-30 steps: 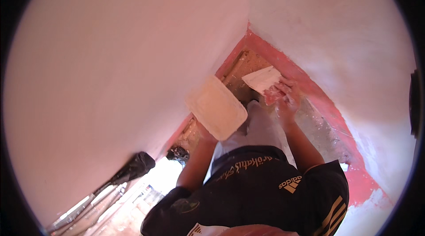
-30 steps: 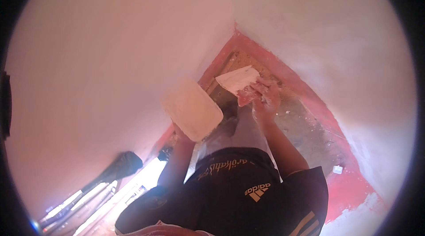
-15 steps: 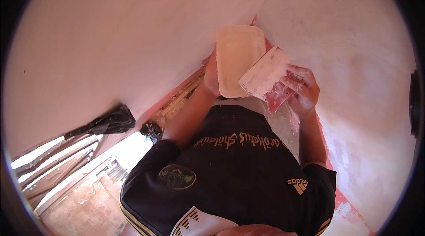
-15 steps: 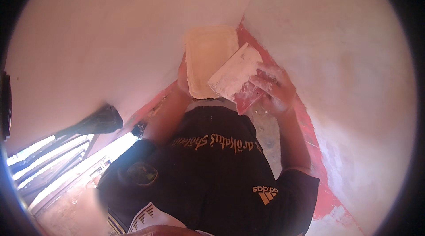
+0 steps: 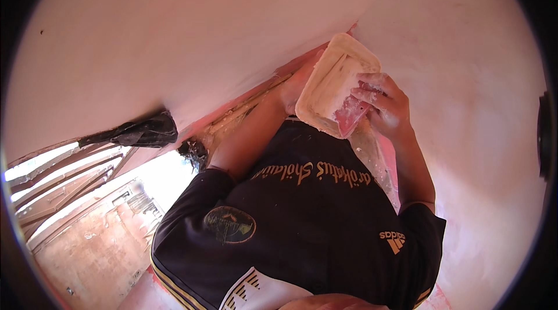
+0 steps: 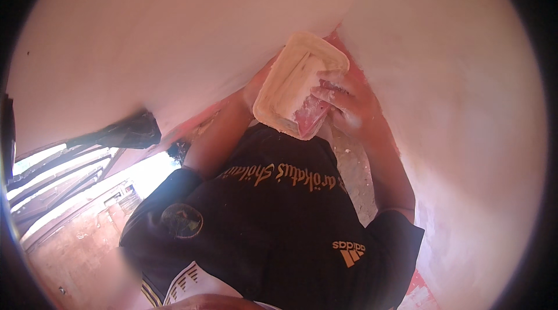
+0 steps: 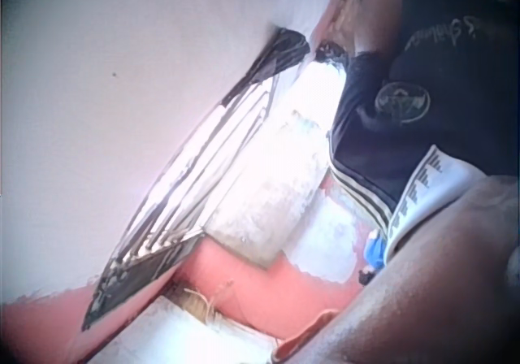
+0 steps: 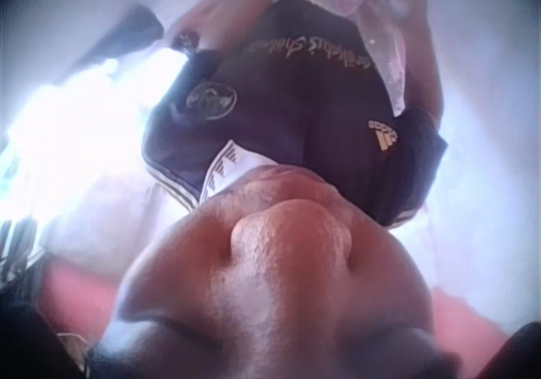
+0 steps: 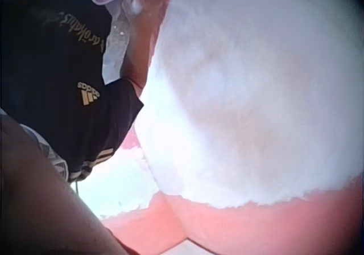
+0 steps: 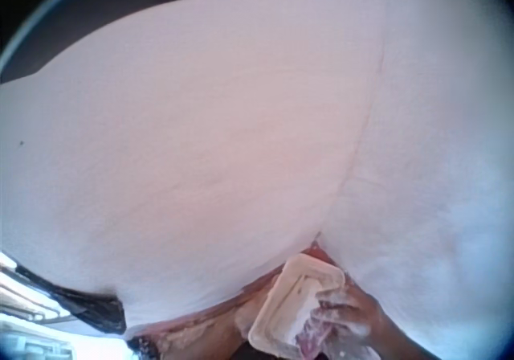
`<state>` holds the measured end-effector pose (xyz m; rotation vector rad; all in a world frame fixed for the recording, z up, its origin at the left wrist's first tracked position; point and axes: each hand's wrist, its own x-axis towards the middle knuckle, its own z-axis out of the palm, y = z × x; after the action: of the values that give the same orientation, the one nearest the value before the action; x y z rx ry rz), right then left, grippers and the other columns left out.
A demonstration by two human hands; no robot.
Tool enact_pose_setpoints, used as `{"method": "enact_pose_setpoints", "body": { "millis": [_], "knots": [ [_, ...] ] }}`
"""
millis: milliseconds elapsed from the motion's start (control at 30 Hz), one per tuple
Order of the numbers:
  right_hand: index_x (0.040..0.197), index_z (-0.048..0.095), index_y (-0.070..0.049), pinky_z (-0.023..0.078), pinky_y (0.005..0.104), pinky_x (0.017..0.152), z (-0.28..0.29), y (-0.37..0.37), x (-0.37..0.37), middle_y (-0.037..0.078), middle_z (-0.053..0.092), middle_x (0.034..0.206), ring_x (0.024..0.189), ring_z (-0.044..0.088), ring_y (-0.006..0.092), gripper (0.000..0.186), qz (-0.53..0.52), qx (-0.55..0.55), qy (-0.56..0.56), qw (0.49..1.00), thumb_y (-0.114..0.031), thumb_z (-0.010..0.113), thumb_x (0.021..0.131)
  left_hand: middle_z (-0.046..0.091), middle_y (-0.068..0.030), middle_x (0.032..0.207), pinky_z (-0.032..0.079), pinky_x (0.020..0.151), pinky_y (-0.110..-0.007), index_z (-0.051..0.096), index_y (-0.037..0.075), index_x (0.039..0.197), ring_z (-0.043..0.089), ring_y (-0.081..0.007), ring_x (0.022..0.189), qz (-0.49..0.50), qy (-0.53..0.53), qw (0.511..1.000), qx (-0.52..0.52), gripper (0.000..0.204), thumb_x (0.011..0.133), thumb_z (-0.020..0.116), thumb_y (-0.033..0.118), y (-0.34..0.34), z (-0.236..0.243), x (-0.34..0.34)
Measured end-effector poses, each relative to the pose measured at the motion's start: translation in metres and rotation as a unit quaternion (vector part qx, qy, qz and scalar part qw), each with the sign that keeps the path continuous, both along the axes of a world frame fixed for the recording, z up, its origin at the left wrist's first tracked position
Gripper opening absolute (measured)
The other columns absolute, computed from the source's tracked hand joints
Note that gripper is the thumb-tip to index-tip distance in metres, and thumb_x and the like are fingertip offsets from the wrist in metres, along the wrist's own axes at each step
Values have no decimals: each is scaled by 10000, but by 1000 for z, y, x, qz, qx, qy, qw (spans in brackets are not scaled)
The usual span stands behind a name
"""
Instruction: The person applies plaster to the corner and upper edges of a wall using a spatula, periodically taking more plaster from a container.
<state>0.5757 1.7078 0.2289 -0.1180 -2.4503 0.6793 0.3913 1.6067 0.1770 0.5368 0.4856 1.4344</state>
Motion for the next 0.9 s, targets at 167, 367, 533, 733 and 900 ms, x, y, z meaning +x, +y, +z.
{"method": "enact_pose_setpoints", "body": {
  "millis": [167, 367, 533, 733, 900],
  "knots": [
    [924, 732, -21, 599, 323, 742, -18, -8, -15, 167, 653, 1051, 929, 686, 270, 302, -29, -30, 24, 999, 58, 806, 643, 517, -82, 1372, 476, 1004, -322, 425, 91, 1417, 525, -190, 1227, -46, -129, 991, -6, 462, 1031, 444, 344, 0, -9, -6],
    [930, 744, -77, 569, 319, 672, -32, 16, -18, 130, 678, 1025, 843, 686, 244, 344, -67, -42, 87, 993, 50, 764, 611, 537, -68, 1355, 490, 997, -325, 433, 116, 1417, 544, -192, 1210, -69, -165, 977, -117, 486, 1027, 442, 406, 21, -23, -23],
    [941, 726, -24, 563, 319, 758, -30, 71, -18, 177, 656, 1080, 925, 659, 273, 287, -105, -83, 92, 987, 90, 740, 677, 548, -68, 1344, 506, 972, -342, 430, 115, 1418, 559, -180, 1193, -75, 7, 976, -204, 494, 1024, 448, 413, 83, -17, -40],
    [908, 703, -11, 530, 351, 819, -112, 125, 15, 185, 651, 1108, 956, 633, 287, 239, -212, -217, 183, 935, 84, 740, 691, 461, -69, 1463, 458, 1042, -425, 362, 151, 1486, 525, -233, 1267, -32, -73, 986, -146, 698, 968, 375, 620, 125, -78, -40],
    [878, 714, -11, 546, 364, 800, -182, 220, 7, 186, 675, 1054, 920, 654, 288, 184, -281, -224, 232, 904, 54, 717, 705, 496, -70, 1428, 468, 1029, -465, 372, 140, 1477, 526, -249, 1264, 18, -185, 960, -211, 719, 947, 437, 622, 210, -146, -47]
  ]
}}
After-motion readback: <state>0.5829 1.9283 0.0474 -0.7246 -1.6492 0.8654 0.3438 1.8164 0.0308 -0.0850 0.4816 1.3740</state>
